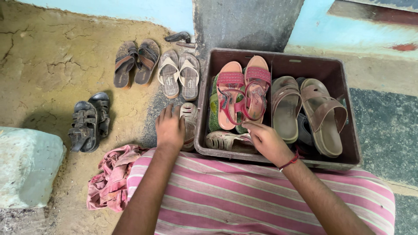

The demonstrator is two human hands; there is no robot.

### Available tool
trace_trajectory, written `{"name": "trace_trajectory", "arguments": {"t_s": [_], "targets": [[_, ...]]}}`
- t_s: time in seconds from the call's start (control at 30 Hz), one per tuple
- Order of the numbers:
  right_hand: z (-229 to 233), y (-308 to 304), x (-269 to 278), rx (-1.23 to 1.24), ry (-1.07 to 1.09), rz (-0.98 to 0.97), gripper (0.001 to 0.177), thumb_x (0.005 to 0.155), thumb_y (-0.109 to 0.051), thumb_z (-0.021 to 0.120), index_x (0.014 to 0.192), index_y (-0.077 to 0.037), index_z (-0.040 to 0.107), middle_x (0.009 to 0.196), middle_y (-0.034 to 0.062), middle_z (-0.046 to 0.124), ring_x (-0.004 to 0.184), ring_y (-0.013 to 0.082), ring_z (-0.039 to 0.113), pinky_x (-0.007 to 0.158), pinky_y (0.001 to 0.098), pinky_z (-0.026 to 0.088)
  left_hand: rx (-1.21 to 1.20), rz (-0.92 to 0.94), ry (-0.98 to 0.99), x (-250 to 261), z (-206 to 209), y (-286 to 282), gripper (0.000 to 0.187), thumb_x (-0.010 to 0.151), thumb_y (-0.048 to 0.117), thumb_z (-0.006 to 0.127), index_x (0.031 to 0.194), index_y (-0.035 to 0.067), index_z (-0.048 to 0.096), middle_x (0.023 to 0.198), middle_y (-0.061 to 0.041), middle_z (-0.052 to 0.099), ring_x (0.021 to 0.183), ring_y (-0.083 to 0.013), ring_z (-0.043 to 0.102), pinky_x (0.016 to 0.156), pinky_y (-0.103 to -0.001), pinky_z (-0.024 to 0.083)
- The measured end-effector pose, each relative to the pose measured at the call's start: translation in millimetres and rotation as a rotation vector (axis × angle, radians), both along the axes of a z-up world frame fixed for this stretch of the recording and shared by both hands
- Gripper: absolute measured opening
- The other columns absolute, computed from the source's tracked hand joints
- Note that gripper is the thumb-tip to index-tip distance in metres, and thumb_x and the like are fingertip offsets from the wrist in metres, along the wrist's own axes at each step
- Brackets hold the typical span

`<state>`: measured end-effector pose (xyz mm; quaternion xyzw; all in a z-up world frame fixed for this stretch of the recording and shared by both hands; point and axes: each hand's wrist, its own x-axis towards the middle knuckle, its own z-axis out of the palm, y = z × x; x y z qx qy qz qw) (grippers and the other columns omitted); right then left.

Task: The person removes various shoes and sandals from the floor and places them into a brown plastic crate. They handle each pair one at a time, arranging them neatly inside the container.

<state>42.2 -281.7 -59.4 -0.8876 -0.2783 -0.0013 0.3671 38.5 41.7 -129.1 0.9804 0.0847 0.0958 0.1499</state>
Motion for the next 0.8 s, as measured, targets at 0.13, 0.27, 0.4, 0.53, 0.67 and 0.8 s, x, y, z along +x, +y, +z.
{"name": "trace_trajectory", "arguments": {"t_s": [0.13,0.27,0.4,0.53,0.67,0.8], "targets": [[19.2,13.4,-4.2,0.018,-0.015,0.022,0.031,0.093,0.000,0.057,0.121,-0.002,0.069,0.127,0.0172,0.071,0.104,0.0346,0.072,0.083,0.0378,0.057,-0.012,0.032,0.014,5.0,-15.9,13.0,0.048,0.098,0.025,0.057,0.143,0.008,0.055,0.149,-0.016,0.052,0.139,-0.0335,0.047,0.117,-0.054,0.032],[29.0,25.6,-5.1,0.080,-0.056,0.050,0.030,0.094,0.001,0.057,0.123,0.000,0.067,0.124,0.0174,0.072,0.101,0.0335,0.072,0.082,0.0370,0.057,-0.117,0.110,0.195,3.9,-29.5,19.6,0.047,0.099,0.029,0.055,0.142,0.011,0.056,0.141,-0.013,0.060,0.132,-0.0311,0.055,0.114,-0.053,0.037],[32.0,38.0,-3.8,0.106,-0.080,0.055,0.028,0.096,0.001,0.058,0.123,0.001,0.067,0.121,0.0170,0.072,0.098,0.0322,0.073,0.081,0.0365,0.057,-0.088,0.117,0.289,5.5,-31.9,17.1,0.039,0.101,0.032,0.052,0.132,0.009,0.062,0.131,-0.013,0.067,0.124,-0.0311,0.062,0.112,-0.053,0.039],[29.6,47.0,-1.9,0.088,-0.080,0.054,0.030,0.093,0.003,0.057,0.122,0.002,0.067,0.122,0.0179,0.072,0.098,0.0322,0.073,0.080,0.0360,0.057,-0.079,0.102,0.439,6.1,-31.1,12.4,0.035,0.105,0.034,0.049,0.126,0.012,0.066,0.125,-0.014,0.071,0.120,-0.0315,0.066,0.113,-0.055,0.038],[22.5,53.7,3.6,0.071,-0.156,0.110,0.027,0.095,0.002,0.059,0.121,0.004,0.067,0.122,0.0191,0.071,0.109,0.0351,0.070,0.090,0.0378,0.056,-0.030,0.074,0.570,10.4,-35.0,8.2,0.035,0.106,0.035,0.049,0.125,0.013,0.067,0.123,-0.014,0.072,0.117,-0.0320,0.068,0.113,-0.056,0.037],[14.9,60.7,5.2,0.113,-0.166,0.131,0.025,0.096,0.002,0.059,0.120,0.007,0.065,0.124,0.0206,0.070,0.114,0.0360,0.068,0.097,0.0391,0.055,-0.033,0.065,0.690,14.8,-36.1,7.1,0.034,0.106,0.032,0.049,0.125,0.013,0.070,0.126,-0.013,0.072,0.118,-0.0300,0.069,0.113,-0.055,0.038]]}}
